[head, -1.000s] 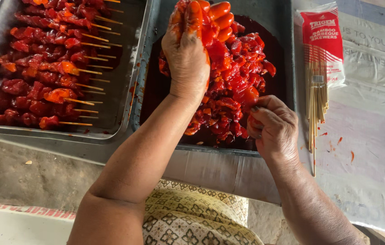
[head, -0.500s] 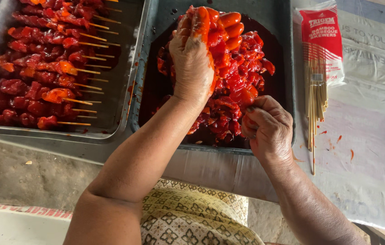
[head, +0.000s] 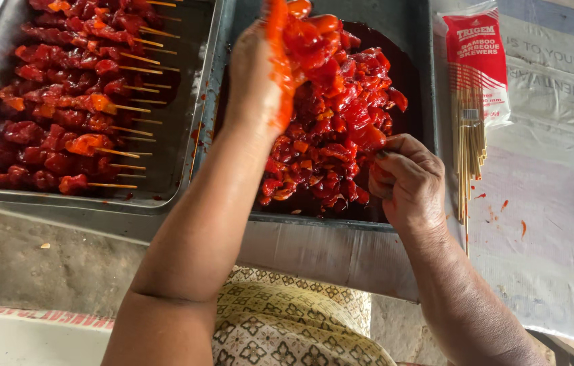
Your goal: The person threads pieces of marinated red meat onto bamboo skewers by hand. They pick up individual pieces from a tray and slide them onto the skewer, then place the completed skewers into a second tray. The process is repeated continuously throughout the clip.
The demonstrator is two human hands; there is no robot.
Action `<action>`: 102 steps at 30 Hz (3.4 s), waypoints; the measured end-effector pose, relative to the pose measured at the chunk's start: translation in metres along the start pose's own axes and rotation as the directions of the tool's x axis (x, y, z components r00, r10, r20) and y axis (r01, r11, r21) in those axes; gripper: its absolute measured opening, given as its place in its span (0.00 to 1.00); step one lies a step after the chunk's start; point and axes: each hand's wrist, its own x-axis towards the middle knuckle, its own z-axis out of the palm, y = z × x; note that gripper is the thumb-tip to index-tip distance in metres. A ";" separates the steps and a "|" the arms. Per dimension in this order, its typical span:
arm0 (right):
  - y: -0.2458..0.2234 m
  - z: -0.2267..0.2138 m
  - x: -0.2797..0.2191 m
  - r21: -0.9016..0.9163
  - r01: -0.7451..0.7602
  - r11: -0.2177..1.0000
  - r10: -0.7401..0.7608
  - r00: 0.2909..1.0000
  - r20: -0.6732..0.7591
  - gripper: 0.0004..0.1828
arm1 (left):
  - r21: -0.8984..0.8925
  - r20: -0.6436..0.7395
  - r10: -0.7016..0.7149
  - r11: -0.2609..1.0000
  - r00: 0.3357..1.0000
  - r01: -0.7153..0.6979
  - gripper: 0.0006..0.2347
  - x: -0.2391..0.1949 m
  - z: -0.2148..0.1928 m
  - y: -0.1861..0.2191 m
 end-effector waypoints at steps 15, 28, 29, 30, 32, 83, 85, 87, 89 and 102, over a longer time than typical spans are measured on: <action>0.001 -0.004 0.005 -0.077 0.014 0.997 -0.016 1.000 -0.016 0.06 | -0.008 -0.036 -0.023 1.000 0.999 0.022 0.16 0.004 -0.013 0.007; -0.002 -0.001 0.003 -0.088 0.003 0.996 -0.006 0.999 -0.035 0.05 | -0.019 0.108 0.091 0.996 0.990 -0.090 0.15 0.006 -0.020 -0.011; -0.002 -0.001 0.004 -0.092 0.001 0.996 -0.004 0.999 -0.037 0.05 | 0.015 0.128 0.145 0.989 0.981 -0.148 0.15 0.008 -0.022 -0.013; -0.002 -0.001 0.004 -0.095 0.001 0.995 -0.005 0.999 -0.037 0.04 | 0.047 0.151 0.199 0.977 0.968 -0.208 0.16 0.010 -0.025 -0.014; -0.002 0.000 0.003 -0.101 0.000 0.995 -0.003 0.999 -0.037 0.04 | 0.108 0.171 0.273 0.950 0.947 -0.293 0.15 0.012 -0.027 -0.018; 0.008 0.002 0.001 -0.062 0.035 0.997 -0.034 0.999 0.007 0.03 | -0.140 0.172 0.220 0.970 0.960 -0.197 0.20 -0.012 -0.002 -0.035; 0.006 0.002 0.001 -0.039 -0.004 0.999 0.004 1.000 -0.001 0.04 | -0.136 0.164 0.183 0.977 0.969 -0.162 0.19 -0.013 0.000 -0.031; 0.006 0.002 0.001 -0.025 -0.023 0.999 0.023 1.000 0.001 0.04 | -0.132 0.140 0.136 0.984 0.981 -0.117 0.18 -0.014 0.003 -0.028; 0.007 0.003 0.002 -0.019 -0.018 1.000 0.018 1.000 0.006 0.05 | -0.138 0.134 0.115 0.986 0.984 -0.096 0.17 -0.014 0.003 -0.028; 0.009 0.001 0.002 -0.242 0.203 0.949 -0.213 0.977 -0.016 0.05 | -0.027 0.165 0.087 0.996 0.982 -0.084 0.25 0.008 -0.010 -0.041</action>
